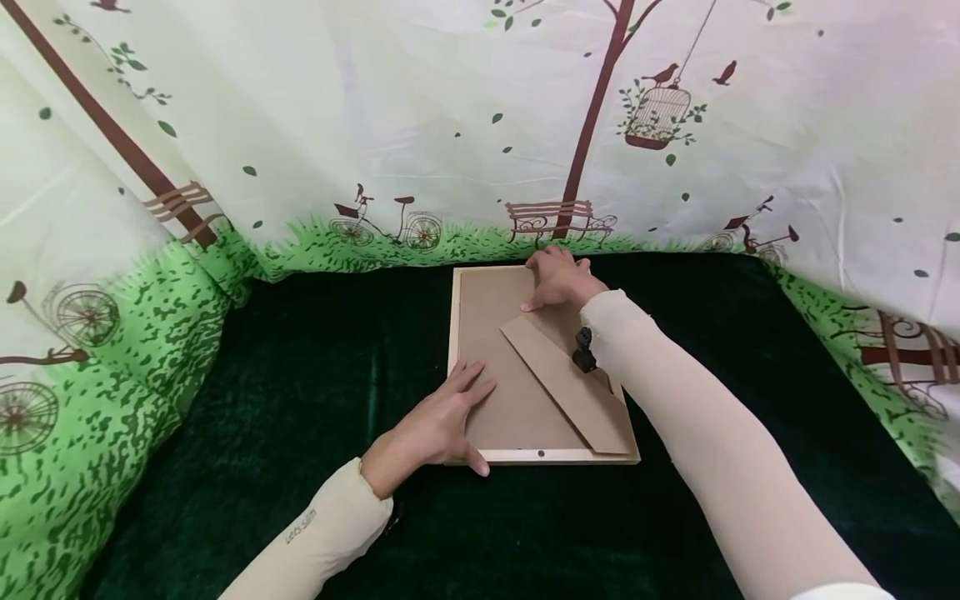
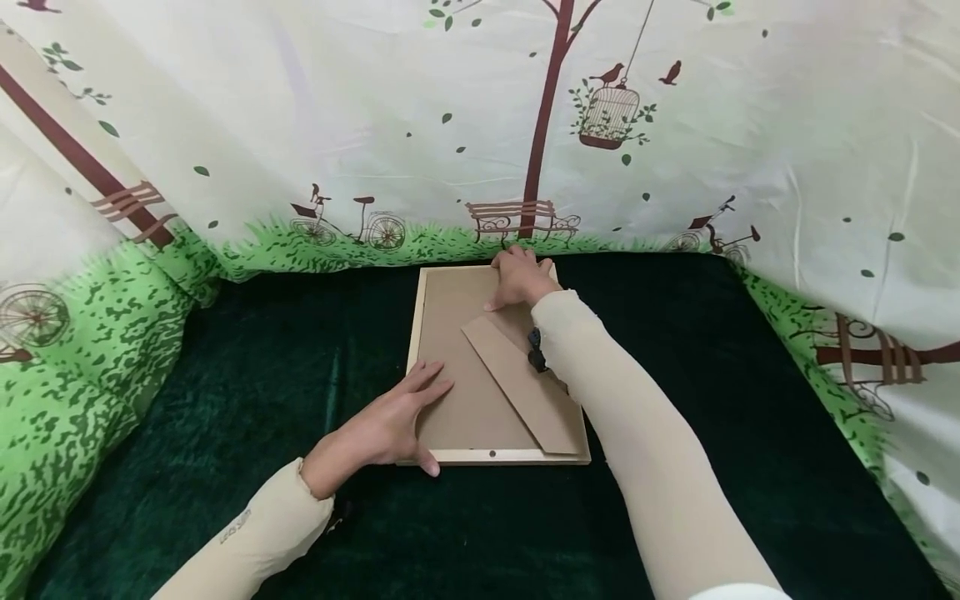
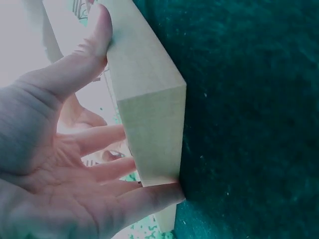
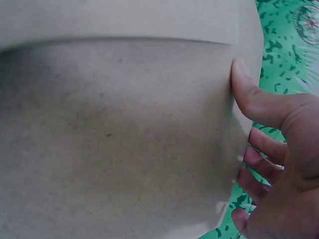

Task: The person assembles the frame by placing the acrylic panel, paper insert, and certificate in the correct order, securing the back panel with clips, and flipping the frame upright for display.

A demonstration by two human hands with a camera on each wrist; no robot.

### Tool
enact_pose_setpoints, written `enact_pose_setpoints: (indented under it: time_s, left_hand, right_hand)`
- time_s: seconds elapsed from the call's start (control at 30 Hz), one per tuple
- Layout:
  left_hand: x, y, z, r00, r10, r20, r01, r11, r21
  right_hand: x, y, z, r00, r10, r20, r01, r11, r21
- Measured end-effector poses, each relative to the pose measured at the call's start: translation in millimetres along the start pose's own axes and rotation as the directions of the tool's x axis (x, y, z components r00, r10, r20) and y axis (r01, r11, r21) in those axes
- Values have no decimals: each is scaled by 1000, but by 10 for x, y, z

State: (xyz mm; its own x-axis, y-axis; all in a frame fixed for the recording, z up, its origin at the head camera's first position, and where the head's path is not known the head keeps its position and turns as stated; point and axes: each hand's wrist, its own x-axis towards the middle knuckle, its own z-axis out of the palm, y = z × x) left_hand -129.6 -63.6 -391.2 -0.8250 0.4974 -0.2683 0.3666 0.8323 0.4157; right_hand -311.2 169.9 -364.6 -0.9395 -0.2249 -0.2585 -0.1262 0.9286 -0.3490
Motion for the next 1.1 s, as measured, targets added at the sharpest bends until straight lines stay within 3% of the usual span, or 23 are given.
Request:
enact_pose_setpoints:
  time_s: [0.2,0.27,0.33,0.4,0.47,0.57,0.67,0.73,0.9,0.97,1.03,1.1]
  left_hand:
    - [-23,-10,19,997,-9,-78,4,998,-67]
    - [-20,-58,22,990,-37,-139,15,988,-154]
    - [11,-114,16,972,-95,-215,31,959,-282]
    - [72,-156,-7,945,-182,-272,46,897,-440]
    - [152,-182,-38,922,-265,-281,55,809,-585]
    - [271,-201,-81,916,-353,-189,94,650,-754]
    - [343,-204,-116,918,-378,-121,109,533,-839]
    - [368,-197,-144,915,-383,-124,89,492,-866]
    - [354,-173,-194,912,-379,-158,44,473,-880]
    - [319,-173,-193,910,-387,-149,43,446,-894]
    - [273,-177,-186,910,-392,-134,33,392,-919]
    - [232,-184,-173,912,-395,-110,21,312,-950]
  right_hand:
    - [-31,22,-140,998,-4,-63,10,996,92]
    - [-40,9,-175,998,-14,-66,21,994,103]
    - [-40,7,-190,997,-22,-71,29,994,101]
    - [-40,17,-194,997,-19,-74,26,995,101]
    - [-40,42,-186,997,-9,-81,18,994,106]
    - [-39,93,-171,995,11,-97,1,992,126]
    - [-37,122,-165,994,3,-105,11,992,128]
    - [-46,132,-158,996,-12,-94,23,992,121]
    - [-128,198,-42,999,-50,-21,52,994,101]
    - [-182,240,29,998,-56,5,55,993,105]
    - [-237,276,85,998,-60,14,58,992,113]
    - [-286,303,111,998,-60,21,56,990,126]
